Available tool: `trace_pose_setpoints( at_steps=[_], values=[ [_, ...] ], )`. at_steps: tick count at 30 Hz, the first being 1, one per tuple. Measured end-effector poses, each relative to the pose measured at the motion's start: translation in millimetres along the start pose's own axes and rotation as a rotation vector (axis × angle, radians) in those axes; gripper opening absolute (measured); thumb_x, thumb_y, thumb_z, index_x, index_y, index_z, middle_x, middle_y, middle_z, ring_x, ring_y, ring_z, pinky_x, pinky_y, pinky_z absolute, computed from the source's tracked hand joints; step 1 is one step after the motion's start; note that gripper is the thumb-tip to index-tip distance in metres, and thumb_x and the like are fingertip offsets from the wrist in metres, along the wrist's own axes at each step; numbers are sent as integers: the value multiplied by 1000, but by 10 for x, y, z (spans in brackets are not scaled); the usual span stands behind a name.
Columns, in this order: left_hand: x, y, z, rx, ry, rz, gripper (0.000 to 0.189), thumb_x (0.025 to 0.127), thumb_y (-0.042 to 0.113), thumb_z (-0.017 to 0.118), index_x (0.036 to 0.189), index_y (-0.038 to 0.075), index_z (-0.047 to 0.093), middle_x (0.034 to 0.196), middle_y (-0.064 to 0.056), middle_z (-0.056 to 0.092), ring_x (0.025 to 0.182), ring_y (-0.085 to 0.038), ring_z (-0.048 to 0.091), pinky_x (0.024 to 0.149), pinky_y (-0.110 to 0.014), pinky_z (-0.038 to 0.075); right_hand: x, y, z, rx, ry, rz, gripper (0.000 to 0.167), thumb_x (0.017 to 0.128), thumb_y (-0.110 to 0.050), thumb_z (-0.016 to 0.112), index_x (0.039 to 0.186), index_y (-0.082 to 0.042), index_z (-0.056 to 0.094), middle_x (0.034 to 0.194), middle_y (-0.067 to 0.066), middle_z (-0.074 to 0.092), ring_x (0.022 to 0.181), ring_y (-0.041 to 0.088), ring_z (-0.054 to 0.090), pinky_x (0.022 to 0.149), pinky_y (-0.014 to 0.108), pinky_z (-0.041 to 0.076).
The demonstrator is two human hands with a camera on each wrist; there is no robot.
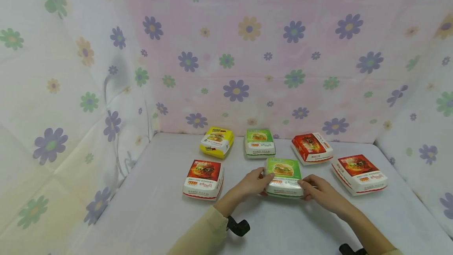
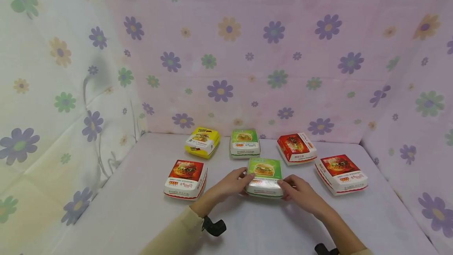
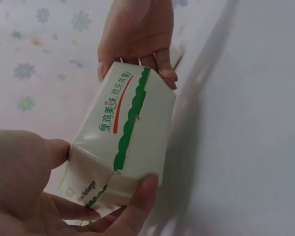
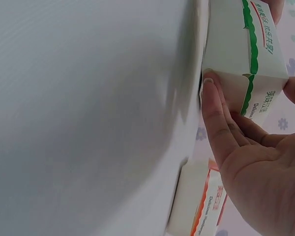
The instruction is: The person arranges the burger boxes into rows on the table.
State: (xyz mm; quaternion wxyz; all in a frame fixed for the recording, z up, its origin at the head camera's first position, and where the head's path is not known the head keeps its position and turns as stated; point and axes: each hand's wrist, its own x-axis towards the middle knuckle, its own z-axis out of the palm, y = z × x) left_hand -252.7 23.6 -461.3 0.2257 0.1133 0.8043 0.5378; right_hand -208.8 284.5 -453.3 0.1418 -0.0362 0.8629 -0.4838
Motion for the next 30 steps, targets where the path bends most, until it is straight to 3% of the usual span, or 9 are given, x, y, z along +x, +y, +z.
trace_pose_setpoints(
  at_steps=[7,13,22,30],
  values=[
    [-82,-64,-96,20,29,-18,67,105,48,54,151,0,43,107,-7,62,89,-18,62,75,-34,53,65,-84,91,1,-30,-18,52,106,-41,55,128,6,55,114,11,65,92,20,65,80,35,58],
    [-158,-86,-168,63,77,-38,69,105,48,52,153,-1,41,119,-11,62,105,-22,56,91,-45,50,116,-158,182,-14,-34,-21,50,105,-41,57,125,4,57,110,11,65,90,21,65,82,36,57],
    [-262,-117,-234,34,108,-53,70,106,46,51,154,-3,38,139,-20,56,127,-32,51,109,-56,42,170,-239,287,-48,-34,1,50,104,-44,57,124,2,58,108,8,66,89,19,65,83,39,56],
    [-295,-191,-289,28,120,-66,71,105,47,51,155,-2,37,147,-24,51,138,-39,45,112,-60,37,210,-267,353,-51,-67,-43,47,106,-40,55,123,3,57,106,7,66,89,19,64,80,39,56]
  ],
)
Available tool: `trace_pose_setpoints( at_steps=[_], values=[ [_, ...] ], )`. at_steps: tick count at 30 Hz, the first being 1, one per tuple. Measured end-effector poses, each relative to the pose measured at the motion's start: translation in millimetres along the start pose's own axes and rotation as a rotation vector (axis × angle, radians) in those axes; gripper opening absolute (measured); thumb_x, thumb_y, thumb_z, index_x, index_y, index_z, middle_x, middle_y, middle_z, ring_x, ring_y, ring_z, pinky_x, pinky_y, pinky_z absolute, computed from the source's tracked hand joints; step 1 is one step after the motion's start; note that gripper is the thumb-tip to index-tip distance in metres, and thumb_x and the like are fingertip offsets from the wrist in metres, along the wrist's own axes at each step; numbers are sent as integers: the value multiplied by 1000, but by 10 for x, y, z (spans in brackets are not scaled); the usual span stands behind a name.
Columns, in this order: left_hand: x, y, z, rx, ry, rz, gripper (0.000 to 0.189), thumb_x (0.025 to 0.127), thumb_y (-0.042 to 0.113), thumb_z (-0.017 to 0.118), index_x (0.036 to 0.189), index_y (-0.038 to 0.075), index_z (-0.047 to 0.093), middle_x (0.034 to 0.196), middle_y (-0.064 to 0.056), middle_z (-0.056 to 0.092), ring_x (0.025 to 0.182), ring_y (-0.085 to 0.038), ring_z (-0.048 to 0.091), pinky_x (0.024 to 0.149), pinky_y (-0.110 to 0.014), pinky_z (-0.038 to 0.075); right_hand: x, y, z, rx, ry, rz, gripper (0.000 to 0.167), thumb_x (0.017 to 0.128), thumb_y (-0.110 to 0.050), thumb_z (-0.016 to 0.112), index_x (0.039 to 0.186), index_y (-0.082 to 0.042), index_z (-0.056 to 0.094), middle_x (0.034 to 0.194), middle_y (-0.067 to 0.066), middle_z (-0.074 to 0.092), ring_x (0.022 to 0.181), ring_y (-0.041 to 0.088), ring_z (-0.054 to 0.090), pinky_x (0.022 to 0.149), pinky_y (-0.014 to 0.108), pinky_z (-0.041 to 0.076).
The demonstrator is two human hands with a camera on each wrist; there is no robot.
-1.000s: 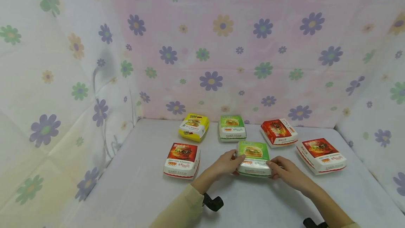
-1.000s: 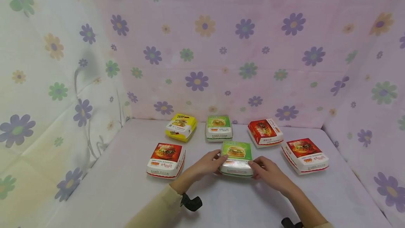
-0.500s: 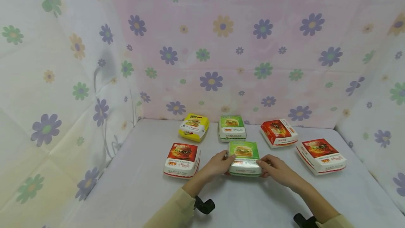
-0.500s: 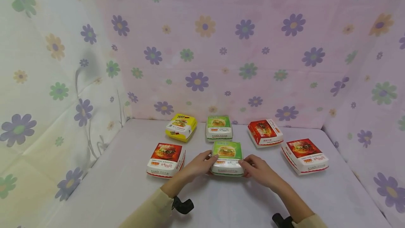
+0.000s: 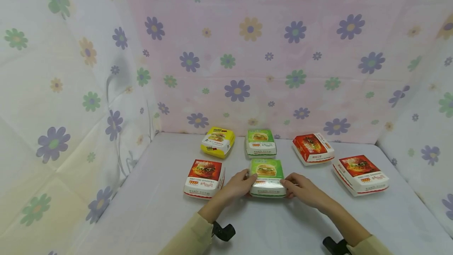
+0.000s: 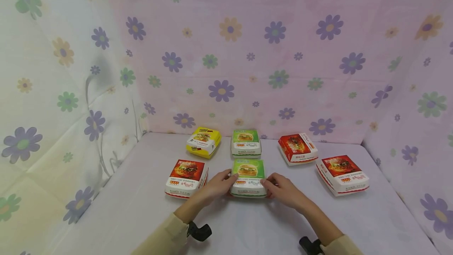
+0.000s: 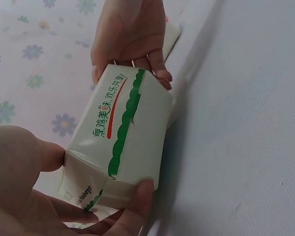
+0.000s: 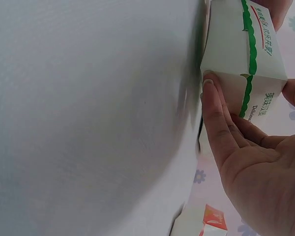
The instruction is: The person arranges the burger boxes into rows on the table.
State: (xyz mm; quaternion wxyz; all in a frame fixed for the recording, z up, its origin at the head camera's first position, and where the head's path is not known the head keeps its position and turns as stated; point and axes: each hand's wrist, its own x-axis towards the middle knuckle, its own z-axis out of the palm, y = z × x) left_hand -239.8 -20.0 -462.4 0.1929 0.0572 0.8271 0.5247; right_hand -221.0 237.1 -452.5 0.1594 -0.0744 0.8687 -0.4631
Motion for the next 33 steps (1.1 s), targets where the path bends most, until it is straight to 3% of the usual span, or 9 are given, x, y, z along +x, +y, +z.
trace_pose_setpoints(
  at_steps=[7,14,22,33],
  values=[
    [-1,-27,-29,-11,-6,-21,70,104,49,53,154,1,40,145,-20,53,128,-33,50,107,-58,42,19,6,26,12,-22,-12,46,106,-40,54,123,3,57,103,6,65,89,19,64,78,38,54],
    [-17,-20,-53,2,-11,-15,73,105,49,52,155,-1,37,147,-21,51,133,-33,48,110,-57,40,37,10,30,10,-41,-41,45,107,-40,53,122,3,58,102,7,65,89,20,64,77,38,54],
    [-7,-46,-65,49,-6,5,70,105,47,52,153,-3,40,141,-22,55,130,-34,50,109,-58,41,36,21,44,16,-66,-28,47,107,-42,51,123,2,56,101,7,66,89,20,64,78,38,52],
    [-10,-58,-64,38,-22,-7,69,105,46,51,152,-3,40,138,-19,57,126,-32,51,106,-57,43,43,76,52,25,-90,-36,47,108,-41,49,124,3,54,98,7,66,88,21,65,78,39,53]
  ],
)
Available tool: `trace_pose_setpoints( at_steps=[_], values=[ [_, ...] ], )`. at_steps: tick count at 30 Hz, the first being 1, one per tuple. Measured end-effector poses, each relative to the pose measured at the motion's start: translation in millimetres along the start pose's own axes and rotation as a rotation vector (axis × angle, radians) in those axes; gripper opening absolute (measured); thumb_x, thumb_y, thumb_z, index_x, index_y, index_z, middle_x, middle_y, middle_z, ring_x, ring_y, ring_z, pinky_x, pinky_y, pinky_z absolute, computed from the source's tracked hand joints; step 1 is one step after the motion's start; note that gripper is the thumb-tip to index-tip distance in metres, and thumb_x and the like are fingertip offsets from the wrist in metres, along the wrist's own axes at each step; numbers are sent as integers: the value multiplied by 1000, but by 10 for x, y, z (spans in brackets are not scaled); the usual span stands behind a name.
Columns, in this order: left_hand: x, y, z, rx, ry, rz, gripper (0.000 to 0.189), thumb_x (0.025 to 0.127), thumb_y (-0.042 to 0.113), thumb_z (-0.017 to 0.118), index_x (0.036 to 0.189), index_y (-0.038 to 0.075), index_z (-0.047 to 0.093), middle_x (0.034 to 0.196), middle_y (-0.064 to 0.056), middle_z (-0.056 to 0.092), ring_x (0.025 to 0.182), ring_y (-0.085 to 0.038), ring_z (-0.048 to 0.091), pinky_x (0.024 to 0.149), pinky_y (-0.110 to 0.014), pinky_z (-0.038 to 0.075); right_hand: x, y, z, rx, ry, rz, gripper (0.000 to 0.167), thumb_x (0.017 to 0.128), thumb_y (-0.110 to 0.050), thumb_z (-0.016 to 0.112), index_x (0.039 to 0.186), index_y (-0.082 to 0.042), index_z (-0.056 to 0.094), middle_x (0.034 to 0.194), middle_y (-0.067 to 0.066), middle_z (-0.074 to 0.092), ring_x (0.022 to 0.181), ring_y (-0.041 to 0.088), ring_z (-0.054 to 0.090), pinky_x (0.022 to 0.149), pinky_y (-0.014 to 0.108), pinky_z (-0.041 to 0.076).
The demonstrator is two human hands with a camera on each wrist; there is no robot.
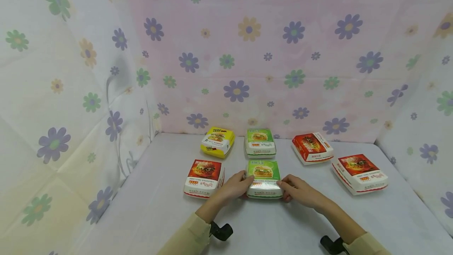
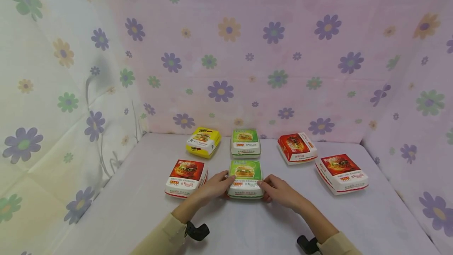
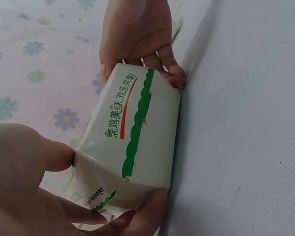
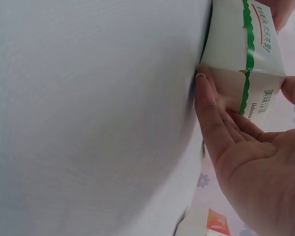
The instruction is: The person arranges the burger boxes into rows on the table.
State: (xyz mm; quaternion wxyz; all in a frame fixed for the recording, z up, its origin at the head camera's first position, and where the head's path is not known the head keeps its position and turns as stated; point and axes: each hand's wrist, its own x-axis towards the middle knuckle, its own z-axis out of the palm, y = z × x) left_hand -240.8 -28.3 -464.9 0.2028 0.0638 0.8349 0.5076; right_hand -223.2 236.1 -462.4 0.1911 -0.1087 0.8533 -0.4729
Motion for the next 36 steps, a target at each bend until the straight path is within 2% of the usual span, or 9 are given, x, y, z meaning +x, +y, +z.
trace_pose_setpoints(
  at_steps=[7,10,14,17,21,24,26,29,36],
  values=[
    [-15,23,-7,-26,-12,-13,69,106,45,51,152,-5,38,133,-18,58,120,-30,52,101,-53,45,-11,-19,-12,3,-9,0,47,108,-40,49,124,4,55,97,7,66,88,21,65,77,39,53],
    [-31,33,-5,-31,-13,-15,68,106,45,51,150,-6,39,126,-15,60,114,-27,54,95,-47,48,-24,-30,-25,-4,-22,8,49,108,-41,48,126,4,56,97,8,66,88,21,64,78,39,54],
    [-49,35,-2,-45,-26,-23,61,106,46,50,142,-3,46,109,-11,62,96,-25,60,78,-39,50,-43,-39,-47,-13,-46,20,54,109,-42,46,130,6,55,99,7,67,89,22,64,80,41,55],
    [-66,43,-6,-42,-24,-7,60,106,44,51,141,-5,46,108,-13,62,92,-25,60,75,-39,50,-59,-47,-59,-13,-60,22,55,109,-43,45,132,7,54,102,8,66,90,22,65,81,42,56],
    [-100,51,-16,1,-5,20,70,106,43,52,150,-9,36,132,-22,56,119,-33,55,97,-50,49,-89,-52,-76,-10,-70,9,53,110,-41,45,131,7,55,104,8,66,90,23,65,82,43,57],
    [-135,51,-23,39,9,27,77,104,44,54,155,-7,29,151,-28,43,142,-42,39,112,-61,36,-116,-45,-93,-19,-76,-3,50,110,-39,45,130,6,56,105,8,65,90,23,65,82,42,57],
    [-159,51,-27,66,21,31,80,103,46,55,158,-5,27,157,-29,36,148,-44,30,116,-63,30,-137,-42,-105,-29,-74,-1,48,110,-39,46,129,4,57,105,9,66,90,23,65,82,41,56],
    [-198,60,-33,96,38,46,81,103,47,57,159,-3,27,160,-29,31,150,-44,28,118,-63,27,-173,-39,-129,-46,-69,2,46,109,-39,48,128,1,58,104,9,66,91,23,65,83,40,56],
    [-236,95,-69,115,55,110,74,103,43,59,159,5,30,159,-28,32,133,-42,50,104,-61,46,-257,-49,-218,-95,-50,3,51,107,-40,52,134,3,55,106,8,68,92,23,65,84,45,56]
  ],
)
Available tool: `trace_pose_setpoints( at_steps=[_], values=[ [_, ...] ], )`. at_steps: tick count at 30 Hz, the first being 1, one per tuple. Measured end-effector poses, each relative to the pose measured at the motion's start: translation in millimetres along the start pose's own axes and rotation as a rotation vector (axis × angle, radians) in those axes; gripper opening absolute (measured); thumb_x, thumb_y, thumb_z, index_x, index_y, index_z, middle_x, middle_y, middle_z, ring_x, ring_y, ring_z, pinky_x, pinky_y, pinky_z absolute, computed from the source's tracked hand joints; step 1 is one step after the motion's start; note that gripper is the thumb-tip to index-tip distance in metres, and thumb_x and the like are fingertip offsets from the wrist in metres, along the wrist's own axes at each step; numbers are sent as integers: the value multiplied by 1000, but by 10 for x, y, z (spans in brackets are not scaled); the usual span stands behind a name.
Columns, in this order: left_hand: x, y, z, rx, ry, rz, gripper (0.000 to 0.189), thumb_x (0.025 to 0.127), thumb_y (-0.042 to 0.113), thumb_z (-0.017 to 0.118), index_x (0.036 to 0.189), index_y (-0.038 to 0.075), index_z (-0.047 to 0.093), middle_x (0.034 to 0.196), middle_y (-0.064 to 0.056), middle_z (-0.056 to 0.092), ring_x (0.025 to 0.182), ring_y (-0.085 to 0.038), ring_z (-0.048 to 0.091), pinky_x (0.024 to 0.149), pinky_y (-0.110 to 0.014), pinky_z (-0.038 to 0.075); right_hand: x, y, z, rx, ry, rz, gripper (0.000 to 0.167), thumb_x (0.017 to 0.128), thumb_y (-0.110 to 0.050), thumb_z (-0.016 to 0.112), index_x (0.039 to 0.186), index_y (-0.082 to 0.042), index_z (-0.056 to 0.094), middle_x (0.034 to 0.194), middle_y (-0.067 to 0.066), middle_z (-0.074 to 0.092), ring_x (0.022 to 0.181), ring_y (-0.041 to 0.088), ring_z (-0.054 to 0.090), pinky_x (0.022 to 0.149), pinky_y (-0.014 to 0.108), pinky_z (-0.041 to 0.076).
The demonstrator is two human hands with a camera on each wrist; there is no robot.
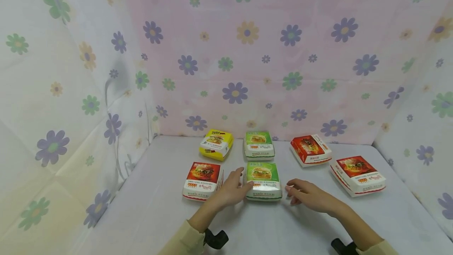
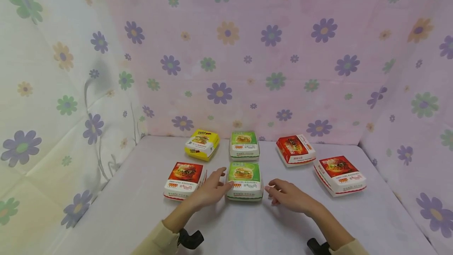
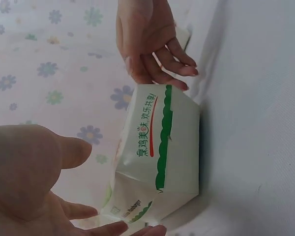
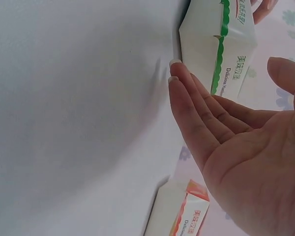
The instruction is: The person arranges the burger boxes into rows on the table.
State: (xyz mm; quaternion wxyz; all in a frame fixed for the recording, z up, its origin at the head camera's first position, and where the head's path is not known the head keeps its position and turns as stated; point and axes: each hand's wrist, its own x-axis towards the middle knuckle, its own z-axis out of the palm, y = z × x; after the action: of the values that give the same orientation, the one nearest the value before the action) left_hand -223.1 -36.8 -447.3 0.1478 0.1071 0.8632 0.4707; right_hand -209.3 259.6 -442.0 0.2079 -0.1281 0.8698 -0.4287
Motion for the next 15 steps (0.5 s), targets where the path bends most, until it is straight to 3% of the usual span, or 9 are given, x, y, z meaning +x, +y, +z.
trace_pose_setpoints(
  at_steps=[6,15],
  values=[
    [-5,19,-35,10,31,53,65,102,38,61,156,10,38,153,-20,43,130,-38,52,99,-58,50,-63,17,-66,-38,-5,-30,51,106,-34,57,139,3,51,109,9,68,94,24,65,82,44,55],
    [33,80,-46,26,164,177,46,103,26,61,144,8,53,134,-10,58,120,-25,57,95,-43,54,-208,118,-210,-77,-3,-71,47,106,-29,57,139,4,51,116,13,67,98,26,67,81,46,57]
  ],
)
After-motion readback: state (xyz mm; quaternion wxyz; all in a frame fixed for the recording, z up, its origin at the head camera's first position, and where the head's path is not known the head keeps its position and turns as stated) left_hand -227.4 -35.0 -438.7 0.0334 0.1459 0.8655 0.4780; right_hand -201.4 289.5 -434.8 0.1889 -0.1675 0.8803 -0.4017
